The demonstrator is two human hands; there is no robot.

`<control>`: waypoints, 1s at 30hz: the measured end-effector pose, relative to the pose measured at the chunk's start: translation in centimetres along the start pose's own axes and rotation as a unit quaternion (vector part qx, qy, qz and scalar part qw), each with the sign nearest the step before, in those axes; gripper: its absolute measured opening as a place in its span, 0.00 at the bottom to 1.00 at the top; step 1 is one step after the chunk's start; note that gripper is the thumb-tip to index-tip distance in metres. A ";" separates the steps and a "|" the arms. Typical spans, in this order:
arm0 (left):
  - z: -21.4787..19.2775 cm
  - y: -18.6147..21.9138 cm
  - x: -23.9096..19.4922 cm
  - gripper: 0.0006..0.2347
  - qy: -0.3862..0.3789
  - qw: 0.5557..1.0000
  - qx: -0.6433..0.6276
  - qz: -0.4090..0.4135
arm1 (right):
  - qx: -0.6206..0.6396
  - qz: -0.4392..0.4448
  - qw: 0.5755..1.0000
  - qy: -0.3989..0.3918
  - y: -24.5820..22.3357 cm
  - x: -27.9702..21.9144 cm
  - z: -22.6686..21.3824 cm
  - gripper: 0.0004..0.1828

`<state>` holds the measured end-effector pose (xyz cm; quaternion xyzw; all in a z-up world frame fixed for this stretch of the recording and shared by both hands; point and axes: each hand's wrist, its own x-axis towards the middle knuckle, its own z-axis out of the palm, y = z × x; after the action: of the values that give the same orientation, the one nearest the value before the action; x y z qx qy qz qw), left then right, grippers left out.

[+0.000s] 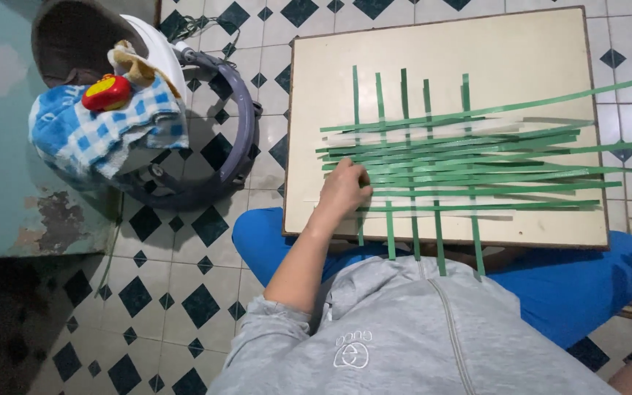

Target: The person weaves green plastic strips over and under a set of vertical strips on a flat board. They repeatedly adjust and press the woven area to tighten the pattern. The person lifts the woven mat to inspect it and continues weaving.

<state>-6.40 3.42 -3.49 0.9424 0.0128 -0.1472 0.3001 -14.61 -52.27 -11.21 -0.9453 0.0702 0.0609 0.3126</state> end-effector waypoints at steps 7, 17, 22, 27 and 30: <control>2.0 -4.4 0.8 0.10 0.111 0.982 -0.127 0.085 | -0.016 -0.063 0.995 0.081 -5.4 4.9 3.4 0.10; 1.6 -0.1 -7.2 0.15 0.084 0.969 0.054 0.228 | -0.119 0.100 0.958 -0.241 -24.5 -0.3 3.0 0.15; 1.3 0.5 -9.2 0.21 -0.019 0.983 0.077 0.168 | -0.041 0.141 0.961 -0.234 -24.6 -4.7 5.1 0.16; 2.8 0.8 -5.7 0.19 0.108 0.965 0.075 0.229 | -0.040 0.070 0.988 -0.130 -22.5 -4.0 9.0 0.31; 4.5 3.2 -1.4 0.16 0.171 0.927 0.082 0.325 | -0.075 0.038 0.984 -0.156 -23.6 -2.9 9.0 0.37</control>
<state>-8.55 -1.68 -4.78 0.9270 -0.2552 0.1208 0.2468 -14.05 -27.88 -4.17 -0.9417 0.0521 0.2247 0.2451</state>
